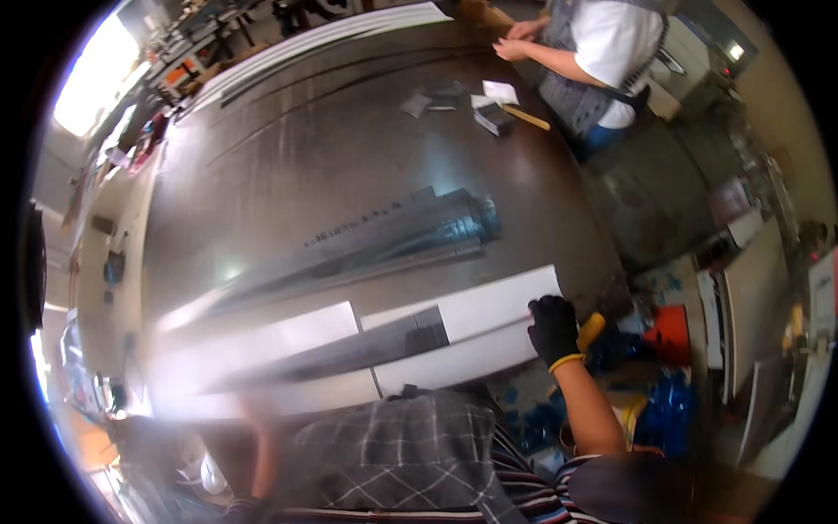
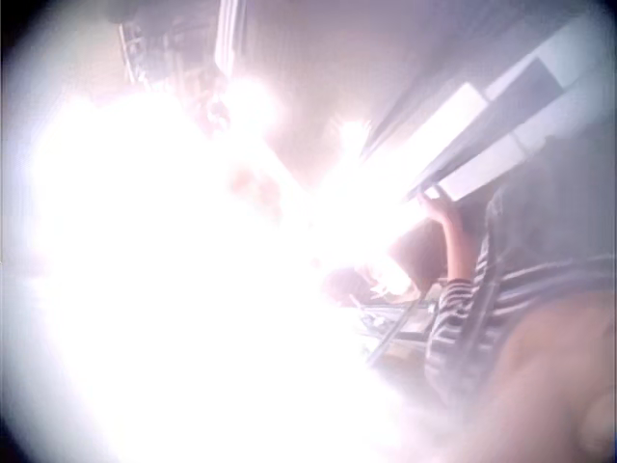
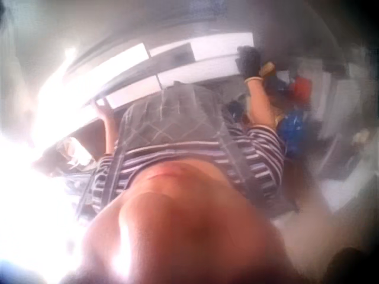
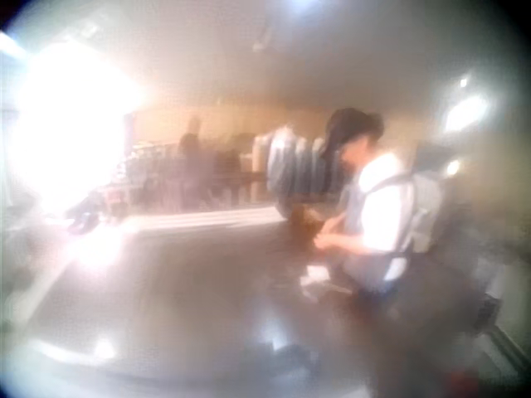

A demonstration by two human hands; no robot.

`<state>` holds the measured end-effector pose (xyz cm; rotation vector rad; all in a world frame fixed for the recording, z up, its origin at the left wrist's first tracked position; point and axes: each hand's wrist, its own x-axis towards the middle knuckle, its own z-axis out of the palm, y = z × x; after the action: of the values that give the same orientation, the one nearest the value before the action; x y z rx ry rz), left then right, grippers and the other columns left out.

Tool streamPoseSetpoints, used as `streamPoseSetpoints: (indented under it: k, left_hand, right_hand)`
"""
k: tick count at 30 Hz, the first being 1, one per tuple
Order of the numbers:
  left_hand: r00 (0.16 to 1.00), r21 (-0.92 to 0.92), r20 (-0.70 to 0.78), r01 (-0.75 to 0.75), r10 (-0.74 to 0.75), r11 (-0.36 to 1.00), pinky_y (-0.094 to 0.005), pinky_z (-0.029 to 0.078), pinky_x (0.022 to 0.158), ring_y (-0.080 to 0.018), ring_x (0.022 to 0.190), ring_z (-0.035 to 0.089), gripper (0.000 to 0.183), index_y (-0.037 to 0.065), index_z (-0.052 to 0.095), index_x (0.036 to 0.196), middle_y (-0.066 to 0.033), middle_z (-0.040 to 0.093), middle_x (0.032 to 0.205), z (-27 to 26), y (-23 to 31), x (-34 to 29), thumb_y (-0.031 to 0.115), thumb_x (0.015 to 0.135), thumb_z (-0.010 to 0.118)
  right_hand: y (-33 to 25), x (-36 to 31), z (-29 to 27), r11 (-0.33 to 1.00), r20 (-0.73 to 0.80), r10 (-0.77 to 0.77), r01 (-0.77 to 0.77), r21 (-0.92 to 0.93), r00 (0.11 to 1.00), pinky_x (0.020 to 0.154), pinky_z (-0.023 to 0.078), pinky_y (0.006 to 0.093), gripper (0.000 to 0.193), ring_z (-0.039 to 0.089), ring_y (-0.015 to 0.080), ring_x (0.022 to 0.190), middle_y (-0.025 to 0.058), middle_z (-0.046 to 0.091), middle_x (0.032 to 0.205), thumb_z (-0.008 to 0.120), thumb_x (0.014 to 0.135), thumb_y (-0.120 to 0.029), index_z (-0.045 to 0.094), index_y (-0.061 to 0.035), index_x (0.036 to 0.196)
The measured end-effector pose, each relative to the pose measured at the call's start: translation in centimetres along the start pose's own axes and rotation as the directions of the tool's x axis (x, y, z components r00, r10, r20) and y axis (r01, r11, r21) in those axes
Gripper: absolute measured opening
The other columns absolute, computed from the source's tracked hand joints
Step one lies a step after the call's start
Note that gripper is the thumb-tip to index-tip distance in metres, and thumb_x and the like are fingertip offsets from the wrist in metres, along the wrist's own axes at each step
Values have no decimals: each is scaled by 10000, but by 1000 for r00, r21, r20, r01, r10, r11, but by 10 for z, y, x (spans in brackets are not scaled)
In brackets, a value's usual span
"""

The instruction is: The person applies a liquid from a container onto long metal strips using a brush and then stacks the strips together on a metal workbench.

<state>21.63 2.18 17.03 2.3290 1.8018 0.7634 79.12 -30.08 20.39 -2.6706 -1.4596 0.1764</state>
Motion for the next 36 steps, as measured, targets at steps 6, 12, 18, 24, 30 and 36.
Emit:
streamPoseSetpoints:
  k: [6,12,18,24,30,36]
  left_hand:
    - [999,86,47,-16,12,996,-477,390,912,-352,1013,516,232,70,563,929,-145,563,1013,25,126,-73,166,757,685]
    - [971,175,-4,235,-238,956,-479,338,963,-349,1095,472,227,70,531,963,-145,536,1103,52,148,-80,217,816,623]
    - [986,193,-90,153,-138,969,-475,339,961,-345,1073,474,196,68,523,924,-139,538,1081,47,164,-74,203,810,609]
    - [983,274,-79,182,-166,944,-475,345,967,-345,1077,484,231,62,531,947,-138,544,1072,53,150,-81,206,795,629]
    - [989,-366,-87,78,-118,927,-431,386,993,-301,1099,539,427,5,540,1186,-149,592,1122,16,221,41,163,822,700]
    - [452,-449,-656,-877,605,168,-478,323,1093,-328,1246,483,846,-32,441,1367,-188,518,1303,-194,431,179,537,794,693]
  right_hand:
    - [21,66,-44,900,-15,-262,250,357,965,609,467,396,187,610,296,657,81,608,656,747,649,-193,579,-112,664]
    - [13,167,-68,803,-384,-277,431,411,881,603,468,385,209,602,290,635,81,633,674,805,653,-175,626,-77,701]
    - [-25,278,-66,820,-335,-306,425,382,891,633,473,408,216,615,319,684,113,630,688,776,686,-227,616,-81,684]
    - [-35,359,-31,860,-406,-293,424,283,865,679,484,435,197,623,334,750,125,651,759,745,683,-243,637,-83,725]
    - [-94,276,-38,760,-712,-193,562,327,676,727,493,434,192,618,335,814,117,640,820,703,708,-177,628,-93,862]
    - [-89,120,-28,762,-486,-167,425,489,858,760,505,416,150,629,316,846,106,670,895,710,727,-125,634,-85,850]
